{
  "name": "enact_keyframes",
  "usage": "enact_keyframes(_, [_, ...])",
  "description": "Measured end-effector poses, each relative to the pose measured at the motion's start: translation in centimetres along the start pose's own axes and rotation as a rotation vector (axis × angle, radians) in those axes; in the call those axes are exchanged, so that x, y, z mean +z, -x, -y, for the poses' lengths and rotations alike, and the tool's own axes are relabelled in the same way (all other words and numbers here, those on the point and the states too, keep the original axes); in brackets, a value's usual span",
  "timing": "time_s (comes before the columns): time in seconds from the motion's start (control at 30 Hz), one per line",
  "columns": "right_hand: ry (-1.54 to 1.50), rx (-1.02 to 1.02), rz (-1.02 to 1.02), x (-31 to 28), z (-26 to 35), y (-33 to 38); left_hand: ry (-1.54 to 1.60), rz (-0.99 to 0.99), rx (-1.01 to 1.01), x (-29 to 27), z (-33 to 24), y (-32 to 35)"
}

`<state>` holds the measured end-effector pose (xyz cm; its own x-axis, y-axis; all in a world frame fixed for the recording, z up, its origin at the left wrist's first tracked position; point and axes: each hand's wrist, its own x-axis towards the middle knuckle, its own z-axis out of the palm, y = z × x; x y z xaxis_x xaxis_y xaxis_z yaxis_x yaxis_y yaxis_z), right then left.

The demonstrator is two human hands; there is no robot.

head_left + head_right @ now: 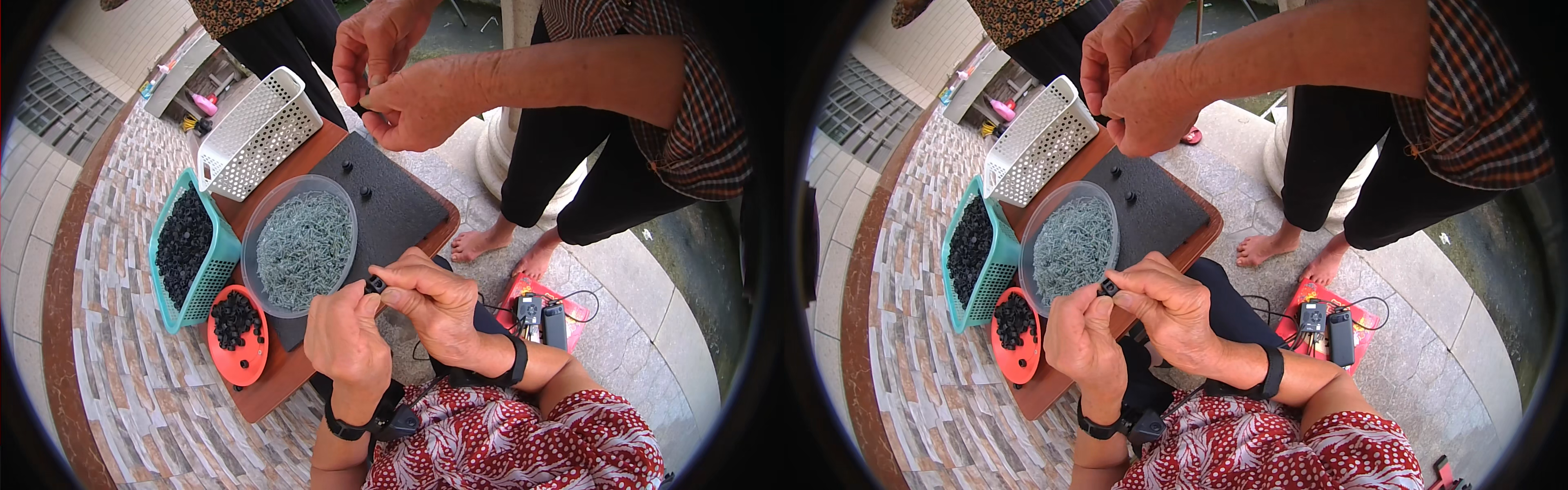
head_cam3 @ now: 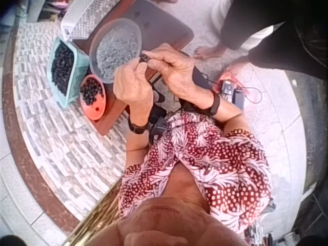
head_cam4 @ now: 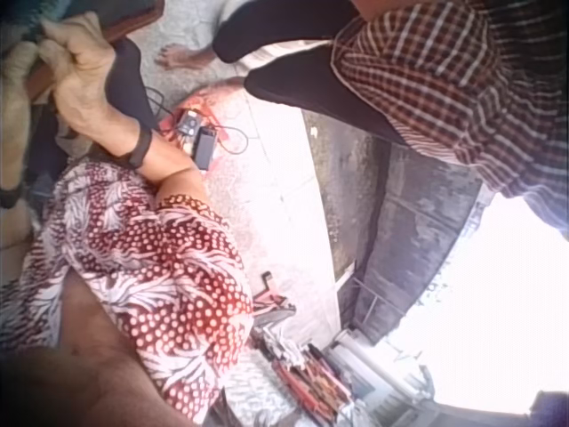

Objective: Sorting and inspecting small black plastic components by hand and placing them into separate containers.

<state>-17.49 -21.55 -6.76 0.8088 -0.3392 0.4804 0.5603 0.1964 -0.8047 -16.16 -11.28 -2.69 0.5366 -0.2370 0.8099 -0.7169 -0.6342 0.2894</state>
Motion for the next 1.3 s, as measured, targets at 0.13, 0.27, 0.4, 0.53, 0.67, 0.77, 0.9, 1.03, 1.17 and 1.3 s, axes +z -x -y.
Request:
enact_keyframes(0.13, [0.121,-0.098,0.026,-0.2,0.1,-0.4,0.076,0.031,-0.147,-0.4,-0.3,0.2])
enact_keyframes(0.27, [0.209,-0.214,0.052,-0.1,0.4,-0.9,0.159,0.012,-0.233,-0.4,-0.1,0.7])
enact_keyframes(0.4, [0.275,-0.312,0.062,-0.1,0.3,-1.2,0.248,-0.050,-0.317,-0.2,-0.1,0.9])
enact_keyframes(0.53, [0.302,-0.364,0.052,-0.1,0.3,-1.2,0.475,-0.095,-0.504,-0.1,-1.0,0.5])
enact_keyframes(0.67, [0.292,-0.339,0.038,-0.1,0.0,-1.0,0.570,-0.136,-0.561,0.3,-1.2,0.8])
enact_keyframes(0.77, [0.300,-0.324,0.028,-0.2,0.0,-1.0,0.614,-0.176,-0.579,0.6,-1.2,1.1])
enact_keyframes(0.9, [0.302,-0.316,0.017,-0.1,0.1,-1.4,0.612,-0.218,-0.542,0.8,-1.1,1.0])
enact_keyframes(1.03, [0.288,-0.314,0.013,-0.2,0.3,-1.6,0.626,-0.212,-0.547,0.5,-1.5,0.6])
enact_keyframes(1.17, [0.267,-0.244,0.028,-0.1,0.1,-1.6,0.642,-0.205,-0.568,0.4,-1.3,0.3])
enact_keyframes(1.3, [0.158,-0.099,0.015,-0.2,-0.3,-1.5,0.687,-0.165,-0.610,0.4,-1.2,0.1])
